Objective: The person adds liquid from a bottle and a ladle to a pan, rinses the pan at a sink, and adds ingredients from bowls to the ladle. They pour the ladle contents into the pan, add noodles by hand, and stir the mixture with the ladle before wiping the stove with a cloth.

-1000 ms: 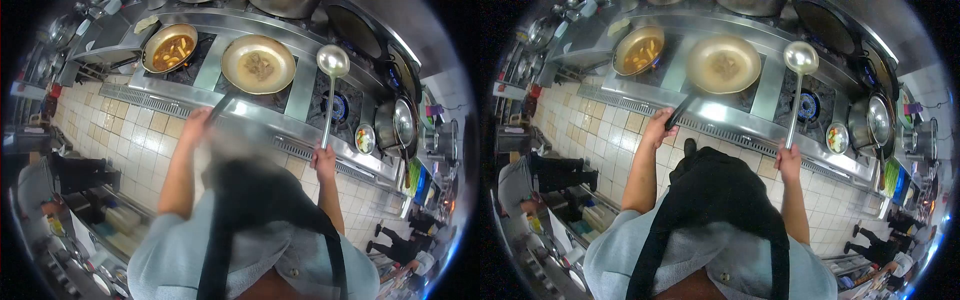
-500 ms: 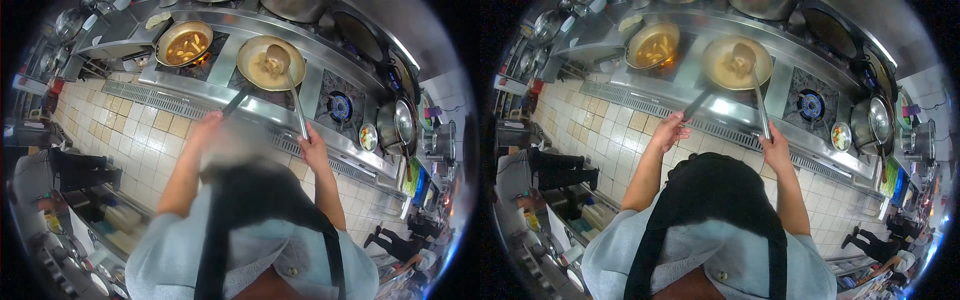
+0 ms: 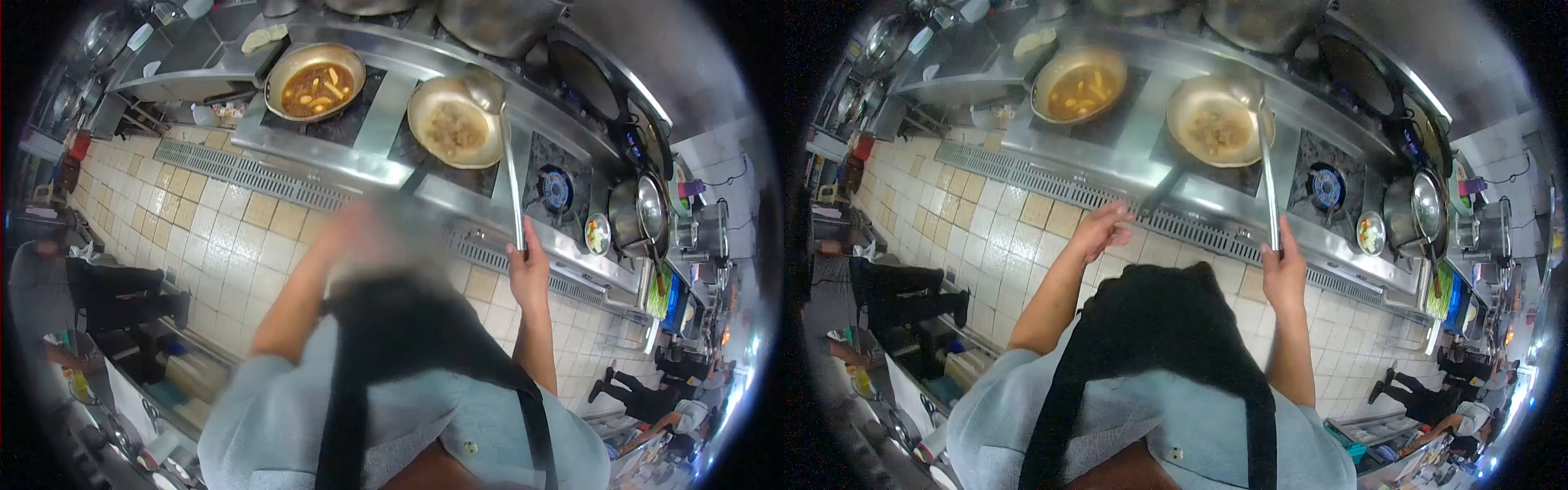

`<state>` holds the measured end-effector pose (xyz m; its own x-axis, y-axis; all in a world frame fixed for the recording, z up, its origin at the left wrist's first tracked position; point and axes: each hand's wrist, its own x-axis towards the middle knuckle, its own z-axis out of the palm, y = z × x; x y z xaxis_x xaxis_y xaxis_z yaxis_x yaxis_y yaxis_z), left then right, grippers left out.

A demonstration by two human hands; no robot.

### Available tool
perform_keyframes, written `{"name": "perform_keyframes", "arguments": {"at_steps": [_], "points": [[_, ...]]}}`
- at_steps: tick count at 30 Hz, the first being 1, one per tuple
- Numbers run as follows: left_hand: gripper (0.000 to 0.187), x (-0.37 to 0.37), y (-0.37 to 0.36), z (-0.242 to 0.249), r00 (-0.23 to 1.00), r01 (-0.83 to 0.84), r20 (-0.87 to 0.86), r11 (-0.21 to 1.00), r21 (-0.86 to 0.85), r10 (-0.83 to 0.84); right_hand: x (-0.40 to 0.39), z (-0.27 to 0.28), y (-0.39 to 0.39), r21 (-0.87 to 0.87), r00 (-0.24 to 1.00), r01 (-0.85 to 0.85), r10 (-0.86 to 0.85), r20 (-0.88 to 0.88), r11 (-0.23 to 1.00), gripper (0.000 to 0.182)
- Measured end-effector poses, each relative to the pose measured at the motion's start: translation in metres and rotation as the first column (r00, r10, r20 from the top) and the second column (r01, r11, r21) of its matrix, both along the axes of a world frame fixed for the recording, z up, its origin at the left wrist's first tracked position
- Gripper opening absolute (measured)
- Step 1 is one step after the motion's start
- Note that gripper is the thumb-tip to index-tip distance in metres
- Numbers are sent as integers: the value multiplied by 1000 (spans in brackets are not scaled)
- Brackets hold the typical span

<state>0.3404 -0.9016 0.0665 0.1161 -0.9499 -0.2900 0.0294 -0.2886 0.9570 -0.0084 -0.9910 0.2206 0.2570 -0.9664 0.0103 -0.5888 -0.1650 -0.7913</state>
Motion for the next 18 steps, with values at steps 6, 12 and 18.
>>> {"name": "perform_keyframes", "arguments": {"at_steps": [6, 12, 18], "points": [[42, 40, 77, -89, 783, -445, -223, 775, 449, 580, 17, 44, -61, -248, 961, 126, -56, 271, 961, 58], [44, 66, 223, -255, 913, -406, 215, 829, 384, 347, 54, 149, -164, -92, 843, -93, 127, 523, 991, 58], [60, 6, 308, -246, 909, -402, 119, 770, 495, 398, 91, 195, -293, 141, 740, -289, 128, 660, 947, 15]]}}
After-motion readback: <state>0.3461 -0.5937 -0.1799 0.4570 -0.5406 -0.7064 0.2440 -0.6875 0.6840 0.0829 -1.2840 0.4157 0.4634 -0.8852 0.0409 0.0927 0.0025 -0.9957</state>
